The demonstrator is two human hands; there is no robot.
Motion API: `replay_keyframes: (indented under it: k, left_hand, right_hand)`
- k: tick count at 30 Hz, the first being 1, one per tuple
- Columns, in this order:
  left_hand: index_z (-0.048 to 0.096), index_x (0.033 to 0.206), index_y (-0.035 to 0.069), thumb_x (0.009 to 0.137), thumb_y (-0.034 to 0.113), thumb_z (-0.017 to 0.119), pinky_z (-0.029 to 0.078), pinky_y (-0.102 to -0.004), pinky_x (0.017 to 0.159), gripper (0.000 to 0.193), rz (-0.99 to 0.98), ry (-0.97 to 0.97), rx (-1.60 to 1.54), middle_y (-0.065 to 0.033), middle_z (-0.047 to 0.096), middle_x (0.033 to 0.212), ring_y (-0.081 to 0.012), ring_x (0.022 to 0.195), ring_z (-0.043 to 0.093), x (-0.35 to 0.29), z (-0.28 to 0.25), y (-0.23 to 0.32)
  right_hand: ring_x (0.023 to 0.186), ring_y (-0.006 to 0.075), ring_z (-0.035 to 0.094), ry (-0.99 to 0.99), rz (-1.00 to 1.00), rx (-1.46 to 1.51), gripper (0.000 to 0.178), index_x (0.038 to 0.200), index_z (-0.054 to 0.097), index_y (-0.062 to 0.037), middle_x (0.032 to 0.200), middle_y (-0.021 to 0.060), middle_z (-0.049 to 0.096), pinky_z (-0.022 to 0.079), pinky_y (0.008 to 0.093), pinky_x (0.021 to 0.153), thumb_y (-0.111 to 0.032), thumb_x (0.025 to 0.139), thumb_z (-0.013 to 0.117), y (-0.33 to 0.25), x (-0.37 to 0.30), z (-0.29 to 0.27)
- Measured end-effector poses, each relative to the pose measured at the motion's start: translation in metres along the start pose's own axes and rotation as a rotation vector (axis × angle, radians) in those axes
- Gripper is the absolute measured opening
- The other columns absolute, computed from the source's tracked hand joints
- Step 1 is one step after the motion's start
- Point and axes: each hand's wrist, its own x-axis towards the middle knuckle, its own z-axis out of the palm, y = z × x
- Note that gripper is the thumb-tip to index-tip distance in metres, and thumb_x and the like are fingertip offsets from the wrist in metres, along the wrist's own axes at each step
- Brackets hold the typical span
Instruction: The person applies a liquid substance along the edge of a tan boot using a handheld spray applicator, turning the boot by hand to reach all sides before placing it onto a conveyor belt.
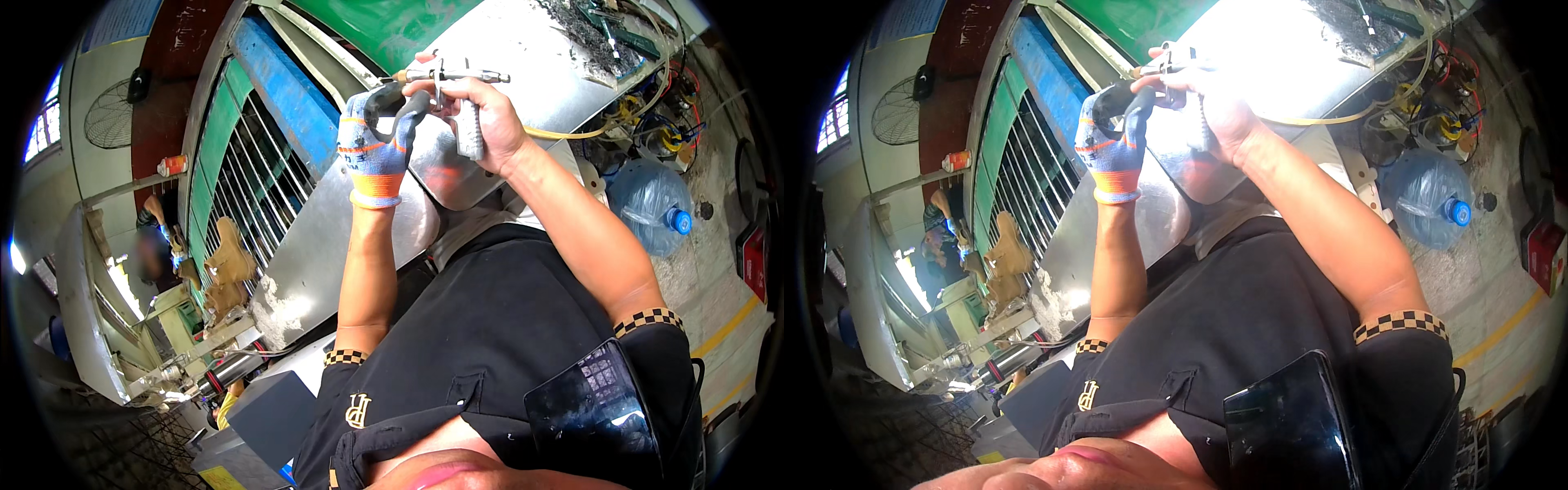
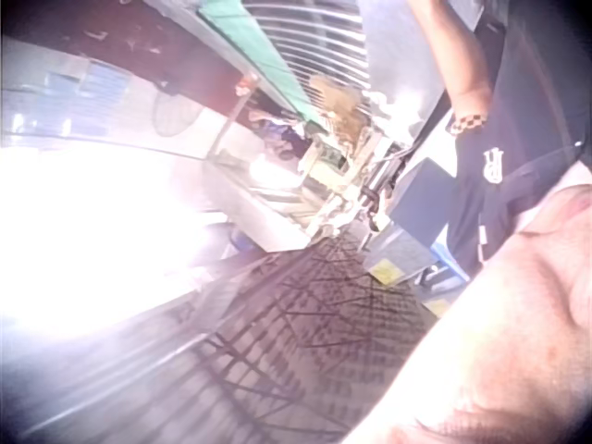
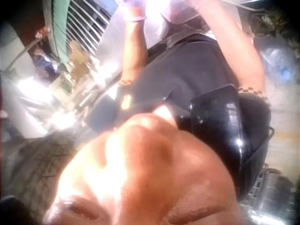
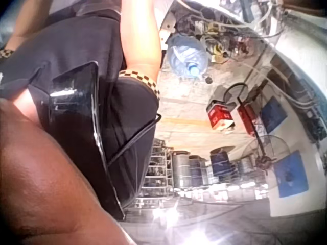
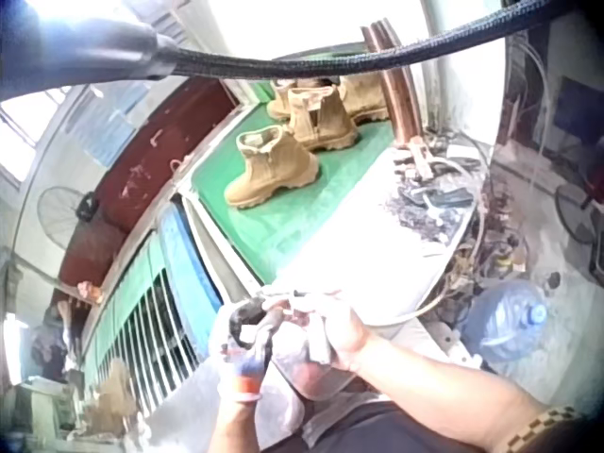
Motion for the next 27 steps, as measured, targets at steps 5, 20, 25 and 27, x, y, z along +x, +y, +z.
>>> replay_keyframes:
  k: [5, 20, 25, 27]
  left_hand:
    - [0.065, 0.092, 0.001, 0.090, 0.009, 0.063, 0.047, -0.0320, 0.064, 0.009, 0.260, -0.005, 0.345, -0.0107, 0.064, 0.078, -0.0222, 0.069, 0.062, 0.006, -0.004, -0.001]
    - [0.060, 0.087, 0.002, 0.097, 0.025, 0.059, 0.043, -0.0250, 0.059, 0.025, -0.505, 0.178, -0.730, -0.0057, 0.062, 0.072, -0.0118, 0.064, 0.056, 0.000, -0.001, -0.012]
    - [0.053, 0.081, 0.002, 0.098, 0.022, 0.056, 0.043, -0.0248, 0.059, 0.027, -0.369, 0.212, -0.511, -0.0085, 0.061, 0.068, -0.0119, 0.063, 0.055, -0.012, 0.001, -0.015]
    - [0.055, 0.084, 0.000, 0.098, 0.020, 0.057, 0.044, -0.0249, 0.061, 0.025, -0.366, 0.139, -0.467, -0.0084, 0.062, 0.070, -0.0131, 0.063, 0.057, -0.019, 0.001, -0.011]
  right_hand:
    - [0.096, 0.0141, 0.060, 0.136, 0.023, -0.101, 0.048, 0.133, 0.050, -0.0026, 0.110, 0.0096, 0.065, 0.048, 0.0292, 0.089, -0.008, 0.086, 0.054, 0.002, -0.008, 0.011]
    - [0.106, 0.0201, 0.061, 0.063, 0.030, 0.117, 0.046, 0.133, 0.040, 0.0014, 0.114, 0.0170, 0.066, 0.044, 0.0311, 0.093, -0.012, 0.090, 0.051, 0.009, -0.010, 0.019]
    - [0.108, 0.0192, 0.060, 0.077, 0.023, 0.096, 0.046, 0.134, 0.039, 0.0014, 0.114, 0.0170, 0.066, 0.044, 0.0298, 0.091, -0.012, 0.091, 0.050, 0.011, -0.009, 0.019]
    - [0.108, 0.0196, 0.060, 0.080, 0.016, 0.111, 0.045, 0.134, 0.039, 0.0014, 0.115, 0.0175, 0.066, 0.045, 0.0300, 0.091, -0.011, 0.091, 0.049, 0.013, -0.008, 0.019]
